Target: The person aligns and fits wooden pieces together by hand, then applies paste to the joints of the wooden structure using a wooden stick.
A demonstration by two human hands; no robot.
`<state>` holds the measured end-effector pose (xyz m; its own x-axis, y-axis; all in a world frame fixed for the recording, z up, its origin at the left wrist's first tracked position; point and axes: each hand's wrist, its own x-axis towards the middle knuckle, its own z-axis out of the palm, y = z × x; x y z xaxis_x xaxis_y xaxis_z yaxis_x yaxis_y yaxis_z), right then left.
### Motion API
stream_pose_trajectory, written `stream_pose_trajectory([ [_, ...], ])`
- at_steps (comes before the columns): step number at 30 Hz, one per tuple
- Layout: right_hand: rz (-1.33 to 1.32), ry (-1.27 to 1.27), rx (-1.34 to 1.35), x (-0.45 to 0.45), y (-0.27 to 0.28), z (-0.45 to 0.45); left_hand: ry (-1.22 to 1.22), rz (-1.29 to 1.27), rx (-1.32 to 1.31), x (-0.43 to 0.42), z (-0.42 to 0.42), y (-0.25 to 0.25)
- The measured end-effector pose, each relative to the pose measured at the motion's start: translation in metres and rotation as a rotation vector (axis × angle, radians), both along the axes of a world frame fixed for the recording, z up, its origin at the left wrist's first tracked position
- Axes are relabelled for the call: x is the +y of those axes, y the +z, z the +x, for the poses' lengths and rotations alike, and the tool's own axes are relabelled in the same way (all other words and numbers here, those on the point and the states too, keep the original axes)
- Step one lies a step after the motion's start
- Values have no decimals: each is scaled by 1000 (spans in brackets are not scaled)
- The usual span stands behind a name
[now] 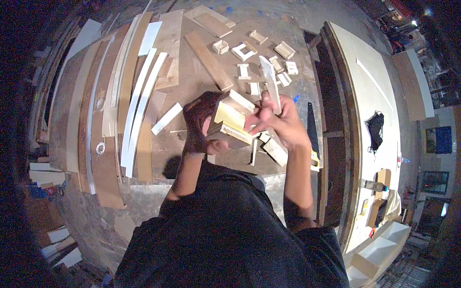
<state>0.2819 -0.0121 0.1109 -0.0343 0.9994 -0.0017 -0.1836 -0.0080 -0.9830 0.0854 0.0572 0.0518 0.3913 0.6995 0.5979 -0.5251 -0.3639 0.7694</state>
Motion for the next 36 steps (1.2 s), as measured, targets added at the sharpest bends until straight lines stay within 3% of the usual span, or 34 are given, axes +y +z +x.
stream_pose_trajectory([
  [3,-87,-82,193,-7,7,3,33,-10,-26,2,0,-3],
  [7,69,-293,-319,-23,23,5,60,-120,-18,-3,-4,-8],
  [12,358,-246,-797,-33,39,13,12,-93,88,-5,-8,1],
  [16,565,-267,-879,-31,38,7,-20,-54,80,-7,-1,-12],
  [18,567,-267,-918,-31,41,0,78,59,-208,-13,10,-19],
  [28,706,-261,-1253,-39,49,3,63,151,9,-9,-2,-18],
  [31,831,-309,-1133,-36,44,5,68,208,53,-8,-2,-14],
  [33,857,-326,-1130,-32,48,4,97,225,-126,-11,8,-15],
  [36,846,-304,-1158,-31,53,2,99,218,-137,-14,9,-15],
])
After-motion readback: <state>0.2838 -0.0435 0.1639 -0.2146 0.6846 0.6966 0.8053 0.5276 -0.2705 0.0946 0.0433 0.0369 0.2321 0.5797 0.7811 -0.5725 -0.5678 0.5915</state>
